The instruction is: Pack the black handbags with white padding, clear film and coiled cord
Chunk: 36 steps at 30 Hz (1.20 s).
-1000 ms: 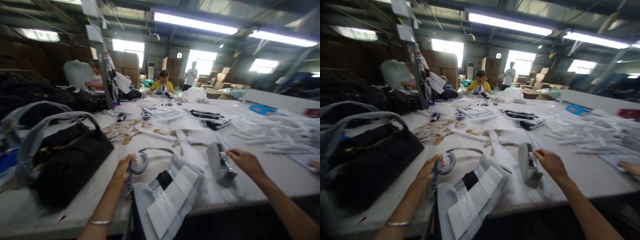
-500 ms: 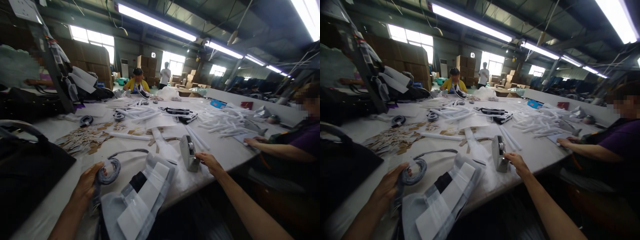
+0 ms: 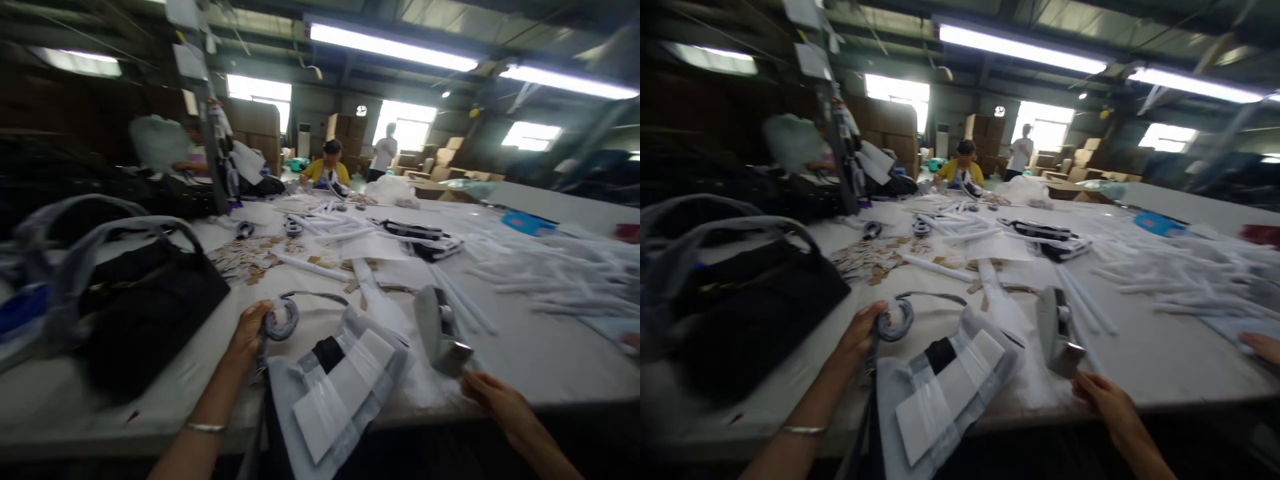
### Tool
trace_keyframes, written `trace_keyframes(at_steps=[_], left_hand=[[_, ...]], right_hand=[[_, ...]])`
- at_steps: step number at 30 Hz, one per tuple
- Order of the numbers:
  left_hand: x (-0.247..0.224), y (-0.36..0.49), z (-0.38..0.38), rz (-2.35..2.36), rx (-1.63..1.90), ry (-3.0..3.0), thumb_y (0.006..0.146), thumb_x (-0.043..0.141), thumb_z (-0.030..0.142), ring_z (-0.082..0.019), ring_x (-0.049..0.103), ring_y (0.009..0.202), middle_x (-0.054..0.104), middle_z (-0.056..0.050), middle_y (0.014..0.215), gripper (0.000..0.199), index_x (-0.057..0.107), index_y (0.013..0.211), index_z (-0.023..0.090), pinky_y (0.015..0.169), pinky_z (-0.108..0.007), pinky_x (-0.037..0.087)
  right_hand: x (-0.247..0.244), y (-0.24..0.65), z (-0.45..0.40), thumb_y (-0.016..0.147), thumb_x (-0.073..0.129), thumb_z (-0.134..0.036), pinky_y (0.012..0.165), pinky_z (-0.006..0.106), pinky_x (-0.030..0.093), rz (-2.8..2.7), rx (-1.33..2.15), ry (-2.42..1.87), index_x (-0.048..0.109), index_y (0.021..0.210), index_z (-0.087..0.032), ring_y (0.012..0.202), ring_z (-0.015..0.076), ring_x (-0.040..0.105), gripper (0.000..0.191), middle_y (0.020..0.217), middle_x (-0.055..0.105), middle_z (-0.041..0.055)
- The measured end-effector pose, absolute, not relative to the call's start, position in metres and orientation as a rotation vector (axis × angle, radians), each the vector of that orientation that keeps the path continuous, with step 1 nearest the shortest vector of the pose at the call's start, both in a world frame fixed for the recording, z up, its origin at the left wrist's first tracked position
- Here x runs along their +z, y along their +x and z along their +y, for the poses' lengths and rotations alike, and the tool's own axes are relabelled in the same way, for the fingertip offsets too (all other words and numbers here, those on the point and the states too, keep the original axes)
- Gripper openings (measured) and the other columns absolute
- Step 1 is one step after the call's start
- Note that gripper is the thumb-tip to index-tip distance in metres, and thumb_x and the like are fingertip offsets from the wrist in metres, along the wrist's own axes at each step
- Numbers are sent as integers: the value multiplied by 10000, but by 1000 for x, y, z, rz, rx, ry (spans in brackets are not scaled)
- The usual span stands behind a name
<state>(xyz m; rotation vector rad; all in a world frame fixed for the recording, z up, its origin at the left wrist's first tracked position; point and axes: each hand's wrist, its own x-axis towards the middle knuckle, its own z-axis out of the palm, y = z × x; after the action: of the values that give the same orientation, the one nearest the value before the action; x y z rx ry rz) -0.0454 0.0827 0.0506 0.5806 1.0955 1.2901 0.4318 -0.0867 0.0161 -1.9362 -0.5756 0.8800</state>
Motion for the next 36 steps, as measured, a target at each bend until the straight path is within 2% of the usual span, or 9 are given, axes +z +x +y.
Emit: trace_keyframes(at_steps=[3,7,10,14,20,31,34,36], left_hand=[[47,-44,83,1095,1340,623,523,793,310,-99,499,410,564,35,489,307,592,690,148,416,-203,418],[47,-39,78,1089,1364,694,498,802,366,-100,502,424,571,40,507,408,605,780,147,430,-204,419],[51,-37,72,1088,1381,753,517,793,379,-102,512,436,572,44,524,411,603,800,150,436,-205,413],[56,-38,65,1087,1398,816,560,775,375,-101,505,441,571,41,530,366,609,798,151,438,-206,401],[59,-38,62,1083,1384,832,563,769,358,-109,511,453,566,42,549,366,620,825,151,437,-212,401],[55,-39,65,1066,1341,801,557,775,367,-95,502,460,578,38,576,373,622,822,154,452,-209,401],[55,-40,65,1057,1318,783,554,775,370,-94,497,451,574,37,560,369,614,807,156,442,-206,389],[54,-40,66,1048,1299,775,549,776,378,-97,498,444,572,32,541,368,605,787,157,437,-207,384]], right_hand=[[38,410,-64,506,771,-622,630,336,539,-837,798,-1859,727,770,-200,766,279,688,499,773,736,101],[104,292,-25,760,710,-564,707,295,505,-1411,977,-1462,710,777,-207,716,186,608,357,742,697,50],[130,193,5,788,689,-573,653,275,477,-1564,1288,-1167,684,770,-188,690,166,603,385,734,692,42],[112,125,38,736,712,-597,532,233,402,-1516,1433,-1086,640,710,-174,590,131,578,430,657,672,25],[79,114,62,675,726,-603,462,220,361,-1437,1456,-1276,628,661,-164,534,132,584,450,600,658,23],[64,114,73,714,695,-571,427,216,353,-1489,1419,-1426,668,674,-164,502,130,587,410,601,683,26],[68,115,77,790,652,-538,449,240,360,-1698,1201,-1579,681,635,-192,481,143,579,381,562,668,20],[73,117,80,830,632,-533,504,265,377,-1971,845,-1668,682,588,-211,524,168,601,406,561,668,33]])
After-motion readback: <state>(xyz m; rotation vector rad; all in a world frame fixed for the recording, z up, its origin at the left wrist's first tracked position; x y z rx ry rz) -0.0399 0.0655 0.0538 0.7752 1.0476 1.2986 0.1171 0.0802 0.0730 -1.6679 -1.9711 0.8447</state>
